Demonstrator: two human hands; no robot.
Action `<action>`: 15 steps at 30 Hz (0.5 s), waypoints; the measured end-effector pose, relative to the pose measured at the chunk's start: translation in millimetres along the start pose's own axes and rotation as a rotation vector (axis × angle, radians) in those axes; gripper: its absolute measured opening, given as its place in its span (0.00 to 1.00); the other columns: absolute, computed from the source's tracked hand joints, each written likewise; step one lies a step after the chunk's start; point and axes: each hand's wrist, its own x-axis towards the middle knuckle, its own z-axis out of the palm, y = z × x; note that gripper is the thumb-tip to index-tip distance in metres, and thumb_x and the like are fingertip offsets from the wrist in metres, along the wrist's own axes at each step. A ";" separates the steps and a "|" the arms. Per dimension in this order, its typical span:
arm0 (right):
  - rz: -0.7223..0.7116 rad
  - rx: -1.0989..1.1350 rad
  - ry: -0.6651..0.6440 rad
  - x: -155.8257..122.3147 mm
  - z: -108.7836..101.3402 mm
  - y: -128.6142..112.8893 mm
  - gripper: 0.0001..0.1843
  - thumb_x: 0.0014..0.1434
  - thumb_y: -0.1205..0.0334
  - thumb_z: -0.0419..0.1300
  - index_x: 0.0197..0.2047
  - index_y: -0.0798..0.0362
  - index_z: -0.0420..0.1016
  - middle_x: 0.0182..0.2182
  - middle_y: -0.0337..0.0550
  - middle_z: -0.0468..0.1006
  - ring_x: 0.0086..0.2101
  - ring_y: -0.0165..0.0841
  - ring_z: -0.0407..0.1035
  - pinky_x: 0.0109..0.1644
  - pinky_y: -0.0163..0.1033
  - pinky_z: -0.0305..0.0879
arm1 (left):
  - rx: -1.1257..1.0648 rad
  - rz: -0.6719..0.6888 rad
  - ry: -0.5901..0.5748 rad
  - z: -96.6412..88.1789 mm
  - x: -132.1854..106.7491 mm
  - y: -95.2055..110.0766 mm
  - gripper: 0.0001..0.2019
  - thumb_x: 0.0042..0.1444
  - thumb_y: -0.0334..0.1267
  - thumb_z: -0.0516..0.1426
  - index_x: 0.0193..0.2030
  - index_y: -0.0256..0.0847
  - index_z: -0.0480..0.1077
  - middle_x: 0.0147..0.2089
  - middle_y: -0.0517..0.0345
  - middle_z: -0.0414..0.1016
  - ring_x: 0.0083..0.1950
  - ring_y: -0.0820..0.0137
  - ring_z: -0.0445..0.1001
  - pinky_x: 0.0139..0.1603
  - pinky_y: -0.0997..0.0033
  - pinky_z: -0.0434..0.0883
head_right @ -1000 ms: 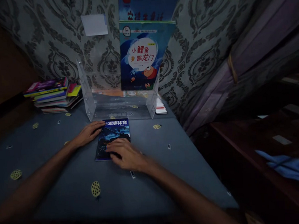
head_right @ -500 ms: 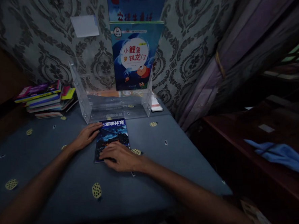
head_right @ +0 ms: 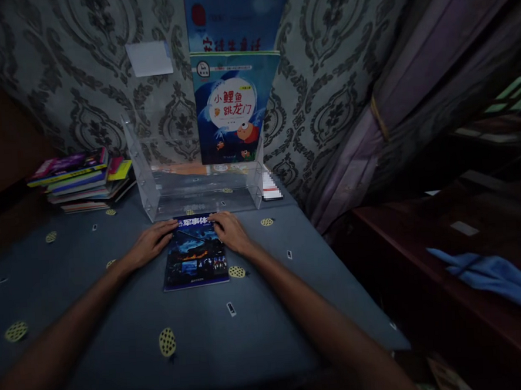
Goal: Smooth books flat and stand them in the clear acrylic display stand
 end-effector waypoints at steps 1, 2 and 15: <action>-0.003 0.002 0.001 -1.4 0.1 -0.5 0.20 0.59 0.73 0.54 0.51 0.51 0.77 0.51 0.47 0.79 0.52 0.39 0.69 0.59 0.50 0.64 | 0.000 0.002 0.003 0.3 0.0 0.0 0.23 0.68 0.46 0.45 0.62 0.37 0.68 0.64 0.47 0.69 0.65 0.60 0.67 0.67 0.53 0.63; -0.008 0.003 0.002 -3.2 -0.2 -2.2 0.19 0.59 0.73 0.54 0.51 0.51 0.77 0.51 0.48 0.79 0.52 0.40 0.69 0.59 0.50 0.64 | 0.000 0.005 0.006 0.8 -0.1 -0.1 0.23 0.68 0.46 0.45 0.61 0.37 0.68 0.63 0.47 0.70 0.65 0.60 0.67 0.66 0.53 0.63; 0.027 0.055 -0.010 -52.5 -23.2 -44.0 0.15 0.62 0.70 0.54 0.45 0.50 0.80 0.33 0.42 0.80 0.36 0.36 0.70 0.47 0.46 0.65 | 0.065 0.000 0.008 1.3 0.1 2.8 0.20 0.67 0.41 0.46 0.61 0.39 0.68 0.63 0.50 0.70 0.64 0.62 0.68 0.66 0.52 0.64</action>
